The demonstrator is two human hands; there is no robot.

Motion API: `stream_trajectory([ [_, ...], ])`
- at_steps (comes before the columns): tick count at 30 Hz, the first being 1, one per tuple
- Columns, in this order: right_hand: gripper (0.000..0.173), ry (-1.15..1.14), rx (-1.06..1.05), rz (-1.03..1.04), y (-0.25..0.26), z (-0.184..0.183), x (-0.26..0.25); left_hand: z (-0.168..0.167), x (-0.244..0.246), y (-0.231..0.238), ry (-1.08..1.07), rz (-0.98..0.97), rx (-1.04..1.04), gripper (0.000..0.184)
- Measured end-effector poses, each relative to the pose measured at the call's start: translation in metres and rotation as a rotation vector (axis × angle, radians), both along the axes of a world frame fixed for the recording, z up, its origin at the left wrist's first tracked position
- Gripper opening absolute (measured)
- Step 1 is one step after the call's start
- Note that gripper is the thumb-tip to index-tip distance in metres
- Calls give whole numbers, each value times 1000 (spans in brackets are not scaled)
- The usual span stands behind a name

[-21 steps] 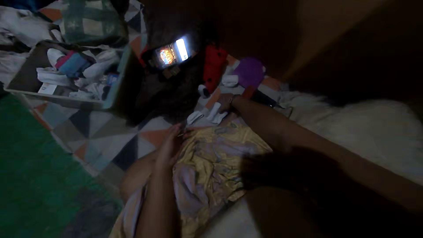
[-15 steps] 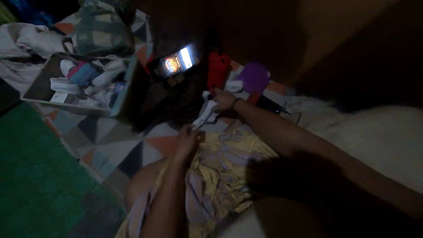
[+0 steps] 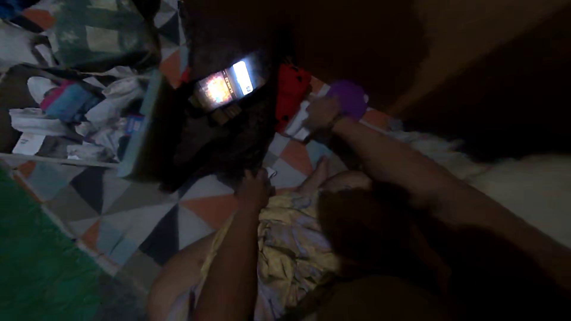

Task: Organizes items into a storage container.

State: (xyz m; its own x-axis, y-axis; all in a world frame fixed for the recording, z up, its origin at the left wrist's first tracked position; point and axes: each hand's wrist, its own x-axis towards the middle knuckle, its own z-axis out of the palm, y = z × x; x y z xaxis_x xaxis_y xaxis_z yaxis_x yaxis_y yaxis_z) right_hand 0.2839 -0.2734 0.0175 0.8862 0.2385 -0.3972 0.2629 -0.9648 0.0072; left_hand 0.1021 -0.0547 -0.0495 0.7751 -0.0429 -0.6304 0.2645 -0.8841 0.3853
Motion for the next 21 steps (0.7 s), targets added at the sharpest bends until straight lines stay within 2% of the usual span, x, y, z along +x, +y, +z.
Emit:
stream_trajectory([
  [2,47,-3,38,-18,-35,-19,28,-2,1,-3,25,-26,2,70],
  [4,45,110,150,-48,-54,-40,39,-1,3,-4,58,-44,-6,72],
  [9,40,236,319,-174,-46,-68,42,-2,3,3,96,-11,-79,70],
  [15,48,215,326,-217,-44,-50,17,-7,1,7,28,31,-155,72],
  [17,49,299,283,-162,-46,-40,-2,-3,-6,8,45,68,-170,67],
  [21,55,465,429,-114,-39,-8,-63,49,-42,12,-44,157,-180,49],
])
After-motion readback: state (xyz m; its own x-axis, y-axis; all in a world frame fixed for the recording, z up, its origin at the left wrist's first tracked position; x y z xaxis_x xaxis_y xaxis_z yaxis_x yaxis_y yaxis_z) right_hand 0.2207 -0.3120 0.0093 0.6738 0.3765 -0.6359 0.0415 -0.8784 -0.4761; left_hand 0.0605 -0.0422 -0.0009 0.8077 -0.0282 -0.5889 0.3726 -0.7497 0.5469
